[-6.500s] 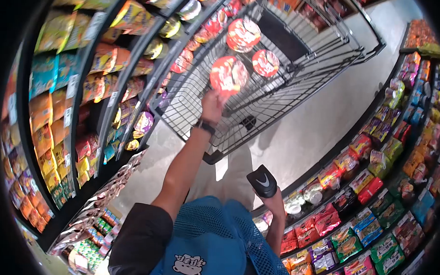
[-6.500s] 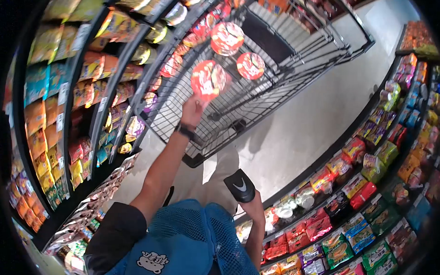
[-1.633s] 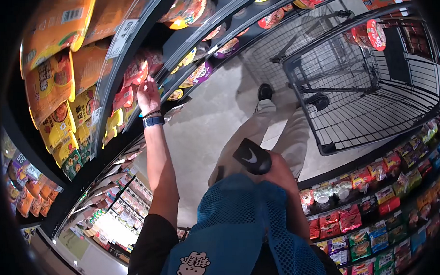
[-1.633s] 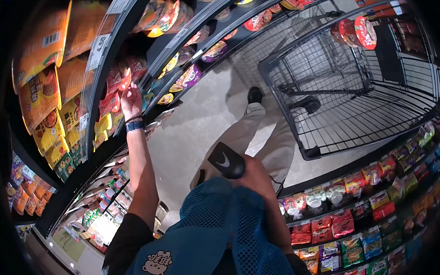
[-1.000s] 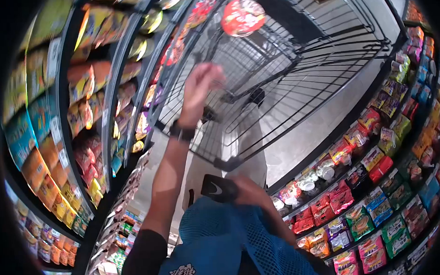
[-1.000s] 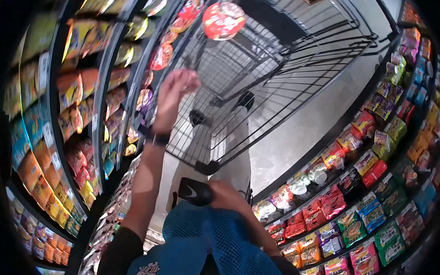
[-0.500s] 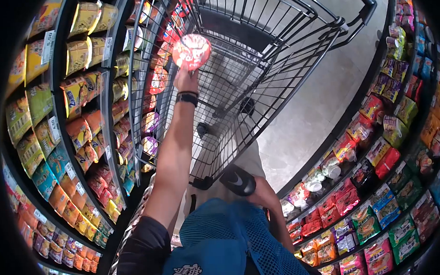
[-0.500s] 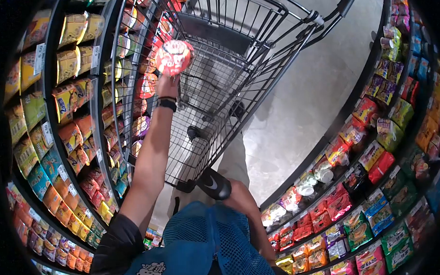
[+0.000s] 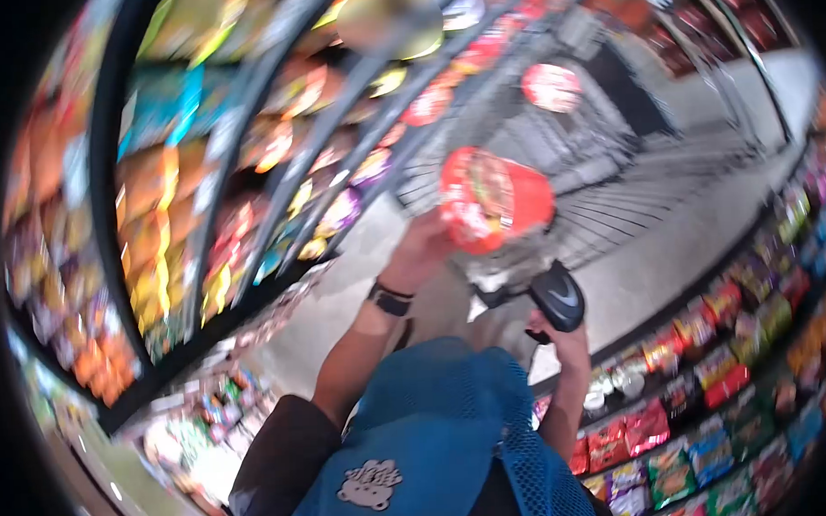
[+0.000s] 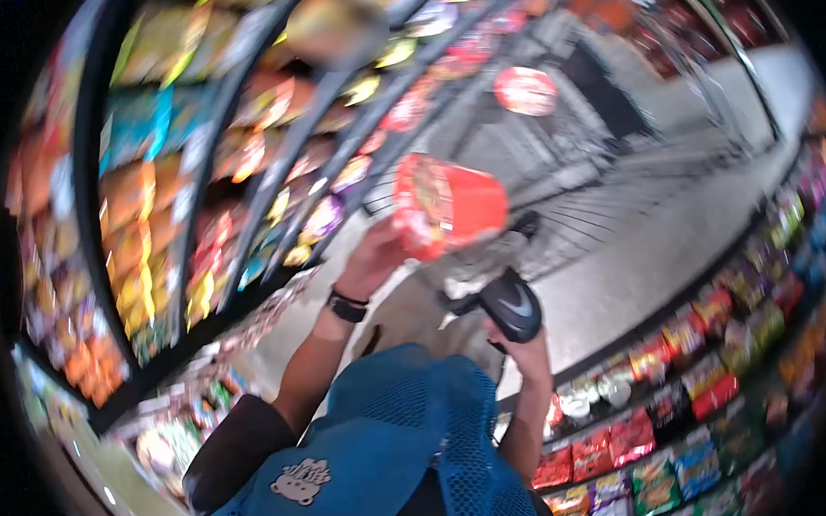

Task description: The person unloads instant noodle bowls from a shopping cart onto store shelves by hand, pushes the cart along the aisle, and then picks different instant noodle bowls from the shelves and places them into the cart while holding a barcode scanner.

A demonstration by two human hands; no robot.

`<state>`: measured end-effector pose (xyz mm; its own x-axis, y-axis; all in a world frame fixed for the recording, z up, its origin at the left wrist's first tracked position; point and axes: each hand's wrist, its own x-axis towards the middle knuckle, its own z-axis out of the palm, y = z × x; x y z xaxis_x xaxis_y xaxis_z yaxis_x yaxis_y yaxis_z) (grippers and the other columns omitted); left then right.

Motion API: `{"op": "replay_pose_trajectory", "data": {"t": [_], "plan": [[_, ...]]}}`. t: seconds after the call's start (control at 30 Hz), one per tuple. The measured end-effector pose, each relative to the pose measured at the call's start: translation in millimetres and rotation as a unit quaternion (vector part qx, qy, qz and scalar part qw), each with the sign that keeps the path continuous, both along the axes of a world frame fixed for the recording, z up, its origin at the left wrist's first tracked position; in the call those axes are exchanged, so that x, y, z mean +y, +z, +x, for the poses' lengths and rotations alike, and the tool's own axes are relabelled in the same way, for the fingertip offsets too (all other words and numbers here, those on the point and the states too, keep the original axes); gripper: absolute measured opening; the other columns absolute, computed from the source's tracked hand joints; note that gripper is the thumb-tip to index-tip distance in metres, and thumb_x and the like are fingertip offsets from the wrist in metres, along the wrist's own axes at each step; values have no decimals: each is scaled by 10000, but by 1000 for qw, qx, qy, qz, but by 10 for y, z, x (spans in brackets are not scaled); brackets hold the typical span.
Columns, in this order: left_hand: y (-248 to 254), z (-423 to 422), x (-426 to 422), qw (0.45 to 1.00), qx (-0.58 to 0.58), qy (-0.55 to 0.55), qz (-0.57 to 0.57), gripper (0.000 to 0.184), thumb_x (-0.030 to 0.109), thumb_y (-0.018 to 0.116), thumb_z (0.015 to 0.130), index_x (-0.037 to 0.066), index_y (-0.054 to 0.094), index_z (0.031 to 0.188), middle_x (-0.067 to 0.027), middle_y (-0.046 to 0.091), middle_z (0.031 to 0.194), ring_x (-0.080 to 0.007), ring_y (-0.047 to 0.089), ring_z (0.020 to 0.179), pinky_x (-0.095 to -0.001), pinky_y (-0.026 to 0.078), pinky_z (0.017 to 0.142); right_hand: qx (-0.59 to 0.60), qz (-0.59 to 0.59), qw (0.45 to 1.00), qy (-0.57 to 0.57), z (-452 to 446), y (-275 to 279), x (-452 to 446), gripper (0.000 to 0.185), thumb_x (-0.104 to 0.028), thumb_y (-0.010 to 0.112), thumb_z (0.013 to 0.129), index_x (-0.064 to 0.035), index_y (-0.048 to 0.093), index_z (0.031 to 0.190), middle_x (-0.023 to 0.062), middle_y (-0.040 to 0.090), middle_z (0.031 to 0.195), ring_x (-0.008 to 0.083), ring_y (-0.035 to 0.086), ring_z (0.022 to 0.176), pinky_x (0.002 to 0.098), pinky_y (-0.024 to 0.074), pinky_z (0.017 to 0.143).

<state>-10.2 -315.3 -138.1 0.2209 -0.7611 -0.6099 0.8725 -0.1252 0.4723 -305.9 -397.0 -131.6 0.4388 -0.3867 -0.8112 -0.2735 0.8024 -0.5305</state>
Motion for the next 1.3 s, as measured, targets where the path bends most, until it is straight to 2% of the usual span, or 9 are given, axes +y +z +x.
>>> {"op": "replay_pose_trajectory", "data": {"t": [0.13, 0.27, 0.4, 0.43, 0.6, 0.8, 0.93, 1.17, 1.3], "plan": [[385, 411, 1254, 993, -46, 94, 52, 144, 164, 573, 977, 67, 632, 1067, -84, 667, 1179, -187, 637, 1097, -401, 482, 996, -66, -33, 993, 93, 698, 185, 641, 354, -45, 832, 750, 22, 680, 1062, 57, 703, 866, 115, 645, 735, 261, 534, 664], [340, 793, 2338, 953, -140, 241, 114, 196, 177, 590, 971, 34, 611, 1104, -67, 689, 1027, -179, 676, 919, -373, 546, 906, -54, -153, 960, 228, 1291, 346, 1211, 390, -67, 854, 722, 12, 675, 1060, 48, 704, 930, 112, 643, 836, 282, 523, 756], [-521, 1290, 3203, 883, -209, 392, 153, 131, 190, 633, 953, 63, 650, 980, -50, 698, 919, -149, 675, 815, -363, 593, 749, -67, -220, 919, 321, 1763, 807, 1526, 369, -63, 837, 731, 1, 677, 1057, 40, 708, 964, 90, 627, 851, 268, 512, 765], [-160, 1404, 3045, 867, -177, 438, 159, 77, 167, 668, 928, 96, 640, 925, -44, 687, 883, -152, 668, 787, -363, 593, 735, -50, -228, 908, 349, 1784, 825, 1586, 368, -66, 832, 736, -1, 675, 1063, 40, 708, 970, 88, 625, 851, 272, 513, 767], [-412, 2128, 2889, 827, -178, 522, 106, 73, 118, 664, 917, 82, 612, 881, -107, 697, 946, -233, 695, 884, -428, 604, 749, -74, -309, 886, 337, 1802, 972, 1812, 263, -126, 792, 796, 10, 697, 1000, 56, 730, 898, 88, 626, 803, 278, 504, 715], [-679, 2754, 2563, 778, -140, 608, 72, 37, 64, 603, 931, 34, 614, 912, -125, 694, 967, -263, 706, 870, -470, 619, 765, -33, -274, 915, 295, 1682, 969, 1972, 237, -3, 782, 778, -20, 665, 984, 10, 694, 929, 63, 621, 828, 242, 511, 726], [-762, 3007, 2483, 763, -102, 629, 110, 41, 71, 616, 945, 36, 599, 957, -142, 695, 990, -268, 709, 869, -467, 624, 740, -48, -247, 936, 245, 1668, 976, 2060, 263, 11, 800, 758, -15, 678, 989, 7, 707, 921, 76, 647, 847, 261, 548, 755], [-952, 3377, 2442, 771, -87, 618, 124, 104, 10, 563, 914, 80, 547, 990, -108, 666, 930, -283, 703, 831, -520, 620, 704, -23, -350, 868, 351, 1728, 965, 2117, 275, -111, 777, 783, 24, 686, 1003, 45, 717, 891, 81, 630, 851, 279, 520, 761], [-1104, 3402, 2432, 749, -126, 635, 144, 150, -22, 521, 884, 108, 519, 959, -93, 627, 899, -292, 685, 775, -530, 616, 599, -123, -285, 887, 343, 1759, 970, 2101, 338, -119, 776, 770, 28, 671, 1056, 78, 717, 960, 95, 632, 908, 291, 516, 808]]}}
